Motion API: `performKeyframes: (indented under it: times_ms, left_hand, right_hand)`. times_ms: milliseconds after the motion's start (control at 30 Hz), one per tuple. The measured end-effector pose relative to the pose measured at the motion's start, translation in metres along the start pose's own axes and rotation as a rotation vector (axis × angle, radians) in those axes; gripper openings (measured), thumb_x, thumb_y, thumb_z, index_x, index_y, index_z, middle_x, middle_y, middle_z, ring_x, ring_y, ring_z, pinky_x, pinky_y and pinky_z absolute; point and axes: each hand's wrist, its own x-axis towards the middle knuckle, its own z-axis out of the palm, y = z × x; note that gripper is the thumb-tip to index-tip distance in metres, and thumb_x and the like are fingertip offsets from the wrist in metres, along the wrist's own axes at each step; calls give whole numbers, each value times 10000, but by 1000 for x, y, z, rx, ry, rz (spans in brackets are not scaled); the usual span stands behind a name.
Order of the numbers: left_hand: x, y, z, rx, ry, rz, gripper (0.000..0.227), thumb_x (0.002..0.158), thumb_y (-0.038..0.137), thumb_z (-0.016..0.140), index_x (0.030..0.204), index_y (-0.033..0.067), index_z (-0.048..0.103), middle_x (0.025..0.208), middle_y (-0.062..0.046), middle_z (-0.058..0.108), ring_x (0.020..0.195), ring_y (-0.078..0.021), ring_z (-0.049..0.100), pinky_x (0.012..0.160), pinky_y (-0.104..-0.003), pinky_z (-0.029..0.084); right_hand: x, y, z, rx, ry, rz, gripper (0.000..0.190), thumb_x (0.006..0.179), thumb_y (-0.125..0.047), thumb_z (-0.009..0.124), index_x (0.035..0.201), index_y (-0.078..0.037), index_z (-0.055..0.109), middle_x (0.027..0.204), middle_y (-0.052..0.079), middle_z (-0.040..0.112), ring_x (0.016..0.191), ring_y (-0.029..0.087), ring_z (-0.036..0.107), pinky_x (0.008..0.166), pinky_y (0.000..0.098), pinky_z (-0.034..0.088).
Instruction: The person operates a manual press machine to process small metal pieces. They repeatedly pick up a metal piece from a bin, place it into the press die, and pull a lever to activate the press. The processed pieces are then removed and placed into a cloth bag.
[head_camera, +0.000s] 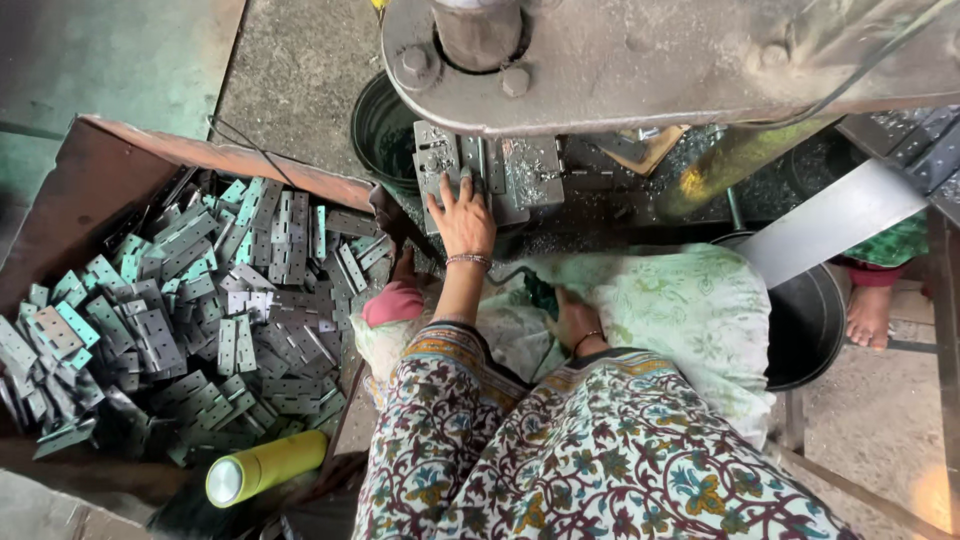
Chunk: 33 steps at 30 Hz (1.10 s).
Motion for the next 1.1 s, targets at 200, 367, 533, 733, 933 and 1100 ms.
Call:
performKeyframes:
  times_ms: [200,367,533,733,933,1100]
  left_hand:
    - [11,-1,-7,6,19,13,323,950,212,539,1178,106,743,1463,-55,589,1481,-376,335,1173,-666,218]
    - [23,-2,-3,27,40,21,367,900,195,538,1201,130,738,1450,-42,586,1467,-368,320,1148,-687,199]
    - [39,1,0,71,-92,-29,334,930,190,536,1177,124,750,1475,-36,577,1502,-358,300,1170,-672,199]
    - [28,-1,7,43,-42,-9,309,954,187,532,1155,121,757,1507,-38,564,1504,-373,308,1194,-659,210]
    - [42,-1,-3,102,-135,-18,332,939,214,528,1175,129,745,1518,-19,527,1500,-363,293,1187,-674,189]
    - [37,2,-1,121,-128,-7,359,928,200,533,1218,129,733,1511,-33,535,1503,-373,294,1173,-670,203]
  right_hand:
    - [5,-15,-28,15,44,-51,601,820,-282,739,1338,-81,512,1104,269,678,948,467,671,777,556,562]
    - [-3,-29,-62,5,-159,120,572,806,-201,722,1333,-105,522,953,273,710,878,477,692,748,575,561]
    - [3,-23,-51,-67,-118,90,647,808,-242,761,1371,-81,484,928,282,717,854,483,696,728,581,565]
    - [-9,-10,-27,-27,-59,23,631,815,-239,781,1347,-67,490,984,287,709,852,481,698,687,577,579]
    - [4,-39,-69,-38,-152,90,600,820,-195,753,1352,-91,496,931,275,716,876,475,702,735,581,570]
    - [-2,-37,-74,-34,-152,83,615,811,-207,756,1358,-94,498,947,262,718,884,459,710,745,564,584]
